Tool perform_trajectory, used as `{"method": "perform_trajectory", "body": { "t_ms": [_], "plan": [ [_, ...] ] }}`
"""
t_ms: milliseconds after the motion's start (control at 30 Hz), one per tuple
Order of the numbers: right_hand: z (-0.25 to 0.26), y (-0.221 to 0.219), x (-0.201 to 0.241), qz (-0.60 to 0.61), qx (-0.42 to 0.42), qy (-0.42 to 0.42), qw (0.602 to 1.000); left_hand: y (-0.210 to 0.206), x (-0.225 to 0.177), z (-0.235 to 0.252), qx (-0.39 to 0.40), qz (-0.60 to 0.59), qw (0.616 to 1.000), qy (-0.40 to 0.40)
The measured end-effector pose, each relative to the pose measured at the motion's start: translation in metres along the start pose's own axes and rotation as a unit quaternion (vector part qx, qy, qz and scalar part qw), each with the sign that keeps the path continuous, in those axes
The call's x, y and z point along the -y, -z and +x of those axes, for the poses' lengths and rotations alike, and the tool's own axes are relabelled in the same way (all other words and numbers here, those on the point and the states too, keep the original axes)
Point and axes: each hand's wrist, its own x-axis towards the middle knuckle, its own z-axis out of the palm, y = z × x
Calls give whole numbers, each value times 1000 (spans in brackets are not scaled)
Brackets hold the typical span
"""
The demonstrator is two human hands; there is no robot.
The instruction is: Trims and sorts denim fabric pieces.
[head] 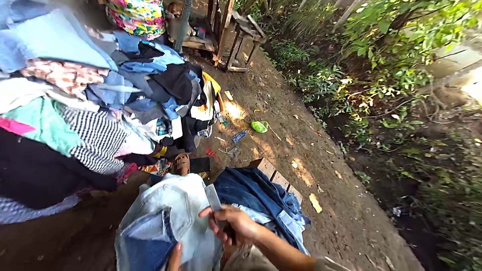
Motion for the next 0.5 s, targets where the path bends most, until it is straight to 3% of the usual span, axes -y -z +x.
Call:
{"method": "perform_trajectory", "body": {
  "t_ms": [67, 167, 267, 500],
  "plan": [
    [-4, -1, 5, -258, -28, 88, 962, -8, -4, -3, -34, 10, 999, 3],
    [-6, -13, 3, -419, -31, 156, 894, -13, -6, -6, -52, -3, 999, 12],
    [-3, -24, -6, -496, -32, 171, 850, -11, -5, -8, -39, -17, 999, 19],
    [5, -22, -17, -558, -23, 230, 797, -1, 1, -4, 29, -58, 998, 2]
  ]
}}
